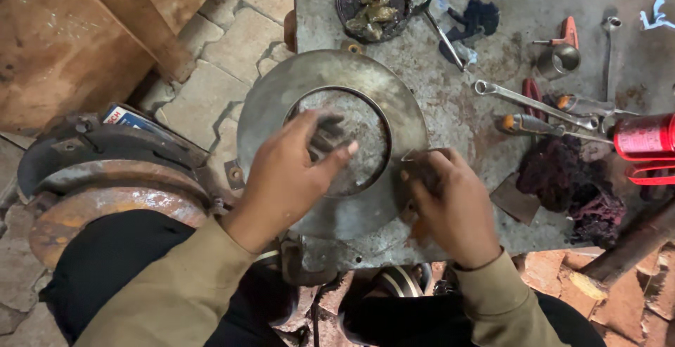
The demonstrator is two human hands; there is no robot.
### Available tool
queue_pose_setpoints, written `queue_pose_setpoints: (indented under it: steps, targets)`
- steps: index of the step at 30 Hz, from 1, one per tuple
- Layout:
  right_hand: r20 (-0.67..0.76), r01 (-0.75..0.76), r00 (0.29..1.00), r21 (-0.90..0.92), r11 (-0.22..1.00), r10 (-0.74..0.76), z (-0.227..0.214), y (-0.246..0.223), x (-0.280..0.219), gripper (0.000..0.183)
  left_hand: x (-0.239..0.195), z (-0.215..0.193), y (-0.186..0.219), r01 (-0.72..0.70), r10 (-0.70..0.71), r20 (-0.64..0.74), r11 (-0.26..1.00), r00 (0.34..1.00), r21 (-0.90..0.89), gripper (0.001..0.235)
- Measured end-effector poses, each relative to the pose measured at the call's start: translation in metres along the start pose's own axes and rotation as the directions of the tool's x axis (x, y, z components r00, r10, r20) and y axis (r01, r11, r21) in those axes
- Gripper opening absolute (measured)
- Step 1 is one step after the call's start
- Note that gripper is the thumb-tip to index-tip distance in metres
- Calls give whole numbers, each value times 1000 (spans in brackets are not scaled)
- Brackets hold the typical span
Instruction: The person cleans a large metal ring and a smaller rectangular metal component by hand using a cloth and an abrasive pad, wiping various surfaces and edges across the objects.
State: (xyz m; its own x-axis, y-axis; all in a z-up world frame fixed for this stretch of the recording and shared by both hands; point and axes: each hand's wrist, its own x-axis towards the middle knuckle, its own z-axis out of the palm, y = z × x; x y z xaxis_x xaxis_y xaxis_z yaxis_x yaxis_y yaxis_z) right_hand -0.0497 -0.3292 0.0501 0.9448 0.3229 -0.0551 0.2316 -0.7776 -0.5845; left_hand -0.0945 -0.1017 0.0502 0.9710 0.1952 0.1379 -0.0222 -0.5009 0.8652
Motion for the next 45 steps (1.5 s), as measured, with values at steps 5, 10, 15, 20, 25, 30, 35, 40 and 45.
queue_pose_setpoints:
  steps: [5,10,15,20,25,30,35,40,45]
  targets:
    - [-17,108,994,-35,994,-108,2,3,-2,22,1,2,1,-55,53,97,998,994,16,40]
    - [-35,116,993,-39,993,-117,-2,9,0,26,2,1,0,-64,56,106,995,993,70,39]
    - [-83,34,996,24,999,-32,-12,10,0,26,1,2,-6,-163,142,188,982,972,99,39]
    - [-42,-54,998,-10,998,54,-14,-3,0,23,0,10,-7,-274,233,232,948,944,164,45]
    - [-18,-366,931,-21,930,366,-27,-9,2,26,0,12,-7,-292,216,352,940,911,178,46]
    - [-131,77,989,76,994,-66,-18,4,0,27,0,9,-9,-326,239,367,925,899,197,46]
    - [-32,123,992,-12,992,-124,-6,9,0,23,0,7,-9,-315,223,379,928,898,199,48]
    - [-92,250,955,-252,935,-280,14,11,-1,20,-2,4,-10,-347,248,375,911,893,222,51]
    - [-91,246,954,-310,918,-286,22,11,1,24,2,-5,-13,-313,237,270,906,933,286,53]
